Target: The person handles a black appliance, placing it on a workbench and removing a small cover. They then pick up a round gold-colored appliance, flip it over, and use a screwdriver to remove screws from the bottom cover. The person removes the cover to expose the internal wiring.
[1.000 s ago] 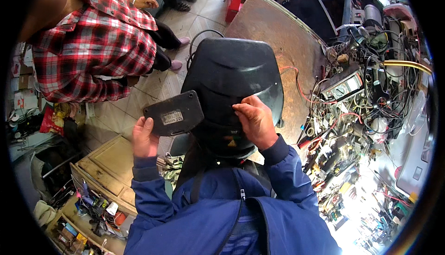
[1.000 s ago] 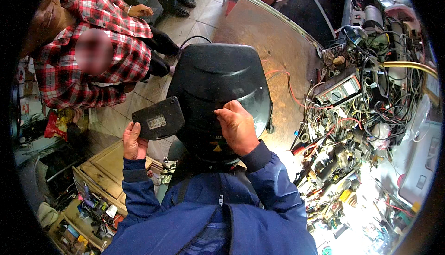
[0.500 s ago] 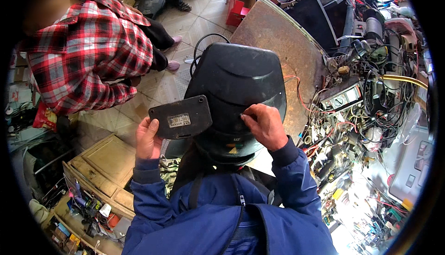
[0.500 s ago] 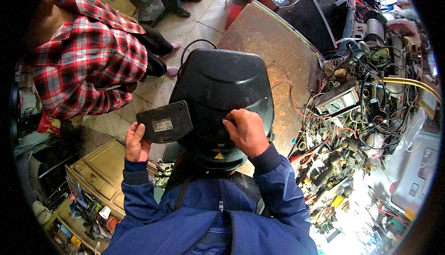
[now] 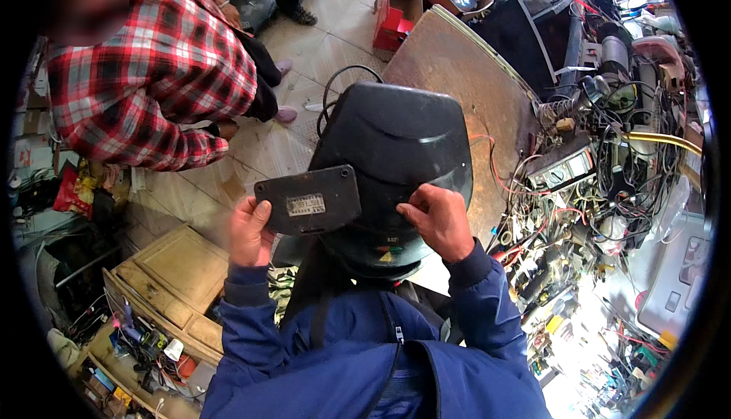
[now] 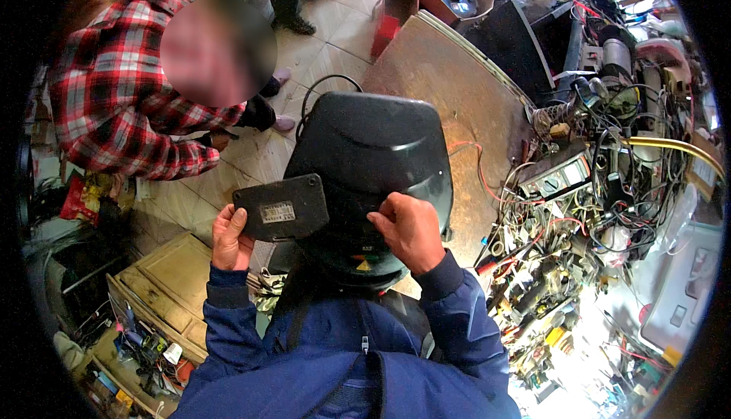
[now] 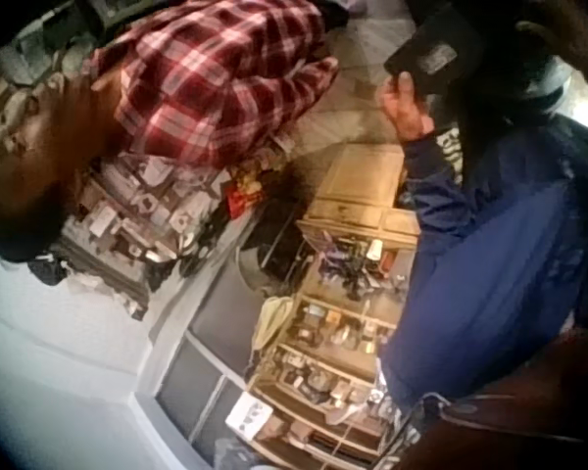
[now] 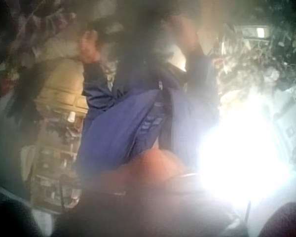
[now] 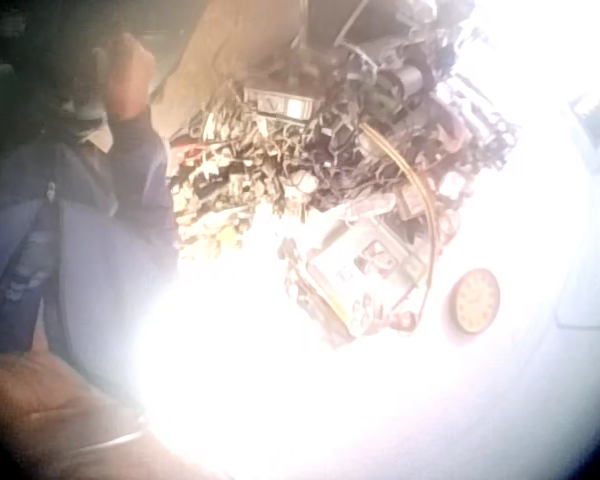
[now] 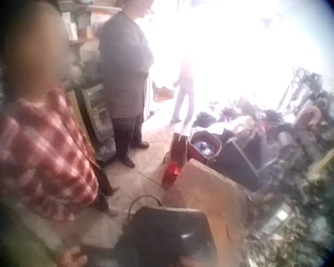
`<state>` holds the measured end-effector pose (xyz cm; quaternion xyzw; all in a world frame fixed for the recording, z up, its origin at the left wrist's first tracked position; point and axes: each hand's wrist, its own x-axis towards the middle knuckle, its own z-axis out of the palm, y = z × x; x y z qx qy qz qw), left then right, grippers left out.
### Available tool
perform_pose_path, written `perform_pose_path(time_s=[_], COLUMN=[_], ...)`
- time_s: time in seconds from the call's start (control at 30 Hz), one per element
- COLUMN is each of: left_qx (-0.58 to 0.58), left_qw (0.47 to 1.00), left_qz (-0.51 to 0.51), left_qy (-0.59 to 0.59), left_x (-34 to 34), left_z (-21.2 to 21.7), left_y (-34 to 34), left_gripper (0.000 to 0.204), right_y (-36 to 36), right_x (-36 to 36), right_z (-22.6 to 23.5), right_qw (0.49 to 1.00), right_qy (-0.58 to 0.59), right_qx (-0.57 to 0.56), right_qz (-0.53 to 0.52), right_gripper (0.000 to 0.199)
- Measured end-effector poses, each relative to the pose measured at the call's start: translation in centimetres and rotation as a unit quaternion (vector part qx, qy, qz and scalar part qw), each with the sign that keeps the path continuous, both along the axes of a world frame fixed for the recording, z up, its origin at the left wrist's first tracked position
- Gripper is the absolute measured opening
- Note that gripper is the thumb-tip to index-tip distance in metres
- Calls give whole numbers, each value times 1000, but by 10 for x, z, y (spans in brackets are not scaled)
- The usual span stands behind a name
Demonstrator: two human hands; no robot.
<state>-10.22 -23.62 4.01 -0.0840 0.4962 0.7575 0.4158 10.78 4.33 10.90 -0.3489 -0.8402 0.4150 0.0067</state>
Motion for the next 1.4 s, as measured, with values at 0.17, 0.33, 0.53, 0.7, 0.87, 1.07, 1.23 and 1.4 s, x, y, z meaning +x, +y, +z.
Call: perform_pose_path(time_s=[0.17,0.33,0.53,0.7,0.87,1.07,1.23,1.4], left_qx=[-2,-41,-73,-125,-219,-263,-286,-342], left_qw=[1000,995,974,932,833,827,832,835], left_qz=[0,-77,-149,-171,-176,-197,-127,-121], left_qy=[2,44,153,293,477,456,457,414], left_x=[8,26,43,38,32,25,20,15], left_z=[6,11,36,26,39,50,42,15], left_y=[13,38,104,137,145,147,134,108], left_gripper=[7,11,13,19,22,31,36,90], right_y=[-1,1,-20,8,22,24,31,46], right_x=[10,40,53,38,34,23,35,91], right_z=[-3,3,-9,-24,-22,-23,-26,-56], right_qw=[998,963,933,905,920,925,964,939], right_qy=[35,114,166,190,157,167,120,107], right_qx=[-39,-125,-255,-292,-255,-221,58,111], right_qz=[-42,-210,-194,-242,-253,-261,-230,-307], right_gripper=[26,25,44,35,38,37,25,28])
